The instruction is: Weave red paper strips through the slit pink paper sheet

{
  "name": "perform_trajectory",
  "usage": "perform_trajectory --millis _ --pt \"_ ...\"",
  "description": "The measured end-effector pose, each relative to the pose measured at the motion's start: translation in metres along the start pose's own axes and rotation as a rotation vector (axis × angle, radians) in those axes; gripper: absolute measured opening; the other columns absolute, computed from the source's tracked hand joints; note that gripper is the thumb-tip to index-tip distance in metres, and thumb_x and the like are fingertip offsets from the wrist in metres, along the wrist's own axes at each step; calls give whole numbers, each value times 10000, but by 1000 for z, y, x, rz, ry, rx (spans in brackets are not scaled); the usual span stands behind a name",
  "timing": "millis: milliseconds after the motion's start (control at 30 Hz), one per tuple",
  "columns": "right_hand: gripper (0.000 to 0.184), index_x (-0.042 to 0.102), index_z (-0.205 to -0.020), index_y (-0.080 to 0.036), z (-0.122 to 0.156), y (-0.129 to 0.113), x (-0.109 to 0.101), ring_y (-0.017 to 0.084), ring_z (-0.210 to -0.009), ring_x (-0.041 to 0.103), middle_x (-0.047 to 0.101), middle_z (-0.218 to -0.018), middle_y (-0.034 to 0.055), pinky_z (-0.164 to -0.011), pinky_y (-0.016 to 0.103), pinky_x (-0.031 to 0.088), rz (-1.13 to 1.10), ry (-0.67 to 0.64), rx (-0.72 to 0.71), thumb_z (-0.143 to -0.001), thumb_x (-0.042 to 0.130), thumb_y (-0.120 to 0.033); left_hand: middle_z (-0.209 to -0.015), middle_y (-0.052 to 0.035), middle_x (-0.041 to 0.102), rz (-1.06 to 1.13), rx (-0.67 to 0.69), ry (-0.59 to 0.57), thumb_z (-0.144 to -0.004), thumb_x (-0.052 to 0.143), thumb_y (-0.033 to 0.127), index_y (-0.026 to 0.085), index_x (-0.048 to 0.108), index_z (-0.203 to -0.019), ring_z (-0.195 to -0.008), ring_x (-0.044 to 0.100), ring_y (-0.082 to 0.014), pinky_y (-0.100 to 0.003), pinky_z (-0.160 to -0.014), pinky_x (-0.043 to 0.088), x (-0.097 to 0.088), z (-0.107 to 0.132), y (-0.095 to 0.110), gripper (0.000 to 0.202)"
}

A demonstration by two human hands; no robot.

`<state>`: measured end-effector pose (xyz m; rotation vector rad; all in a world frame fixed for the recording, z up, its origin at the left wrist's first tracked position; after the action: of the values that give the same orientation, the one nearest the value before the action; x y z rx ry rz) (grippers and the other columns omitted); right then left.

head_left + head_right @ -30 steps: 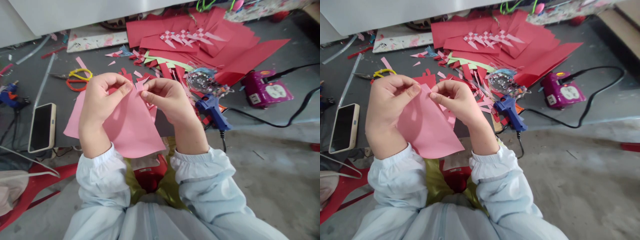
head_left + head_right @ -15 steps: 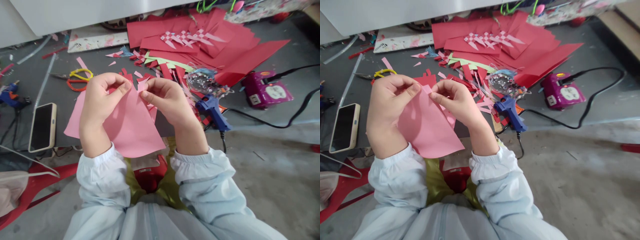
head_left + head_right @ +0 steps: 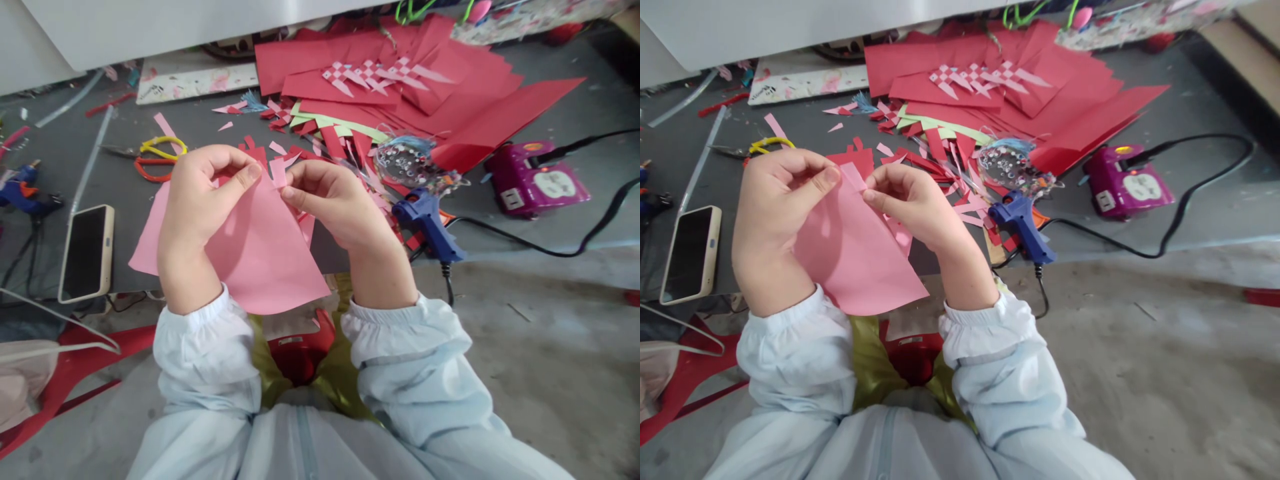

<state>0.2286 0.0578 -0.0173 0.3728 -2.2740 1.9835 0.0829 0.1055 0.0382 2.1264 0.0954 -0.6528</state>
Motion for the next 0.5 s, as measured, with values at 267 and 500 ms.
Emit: perform_trajectory --millis 267,500 --pt "291 598 -785 -185 -1 0 2 48 -640 516 564 -734 -42 -608 199 443 -44 -9 -37 -771 804 -389 -751 -2 694 -52 -48 -6 -848 738 378 209 708 -758 -727 658 -152 -262 -664 544 -2 0 1 194" --pt "317 594 -775 -192 -1 -5 3 52 -636 513 550 -716 -50 -620 206 464 -39 -15 -38 -750 816 -417 -752 5 676 -49 -60 -13 -856 745 390 208 704 -776 -748 669 -159 -281 -722 560 -2 1 -3 203"
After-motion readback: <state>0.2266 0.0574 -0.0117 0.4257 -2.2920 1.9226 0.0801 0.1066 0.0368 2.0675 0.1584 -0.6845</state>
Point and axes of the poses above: each hand's wrist, its own z-axis away from the middle knuckle, its own x-axis out of the palm, y = z × x, the point moved 7 cm from there along -z, towards the middle knuckle
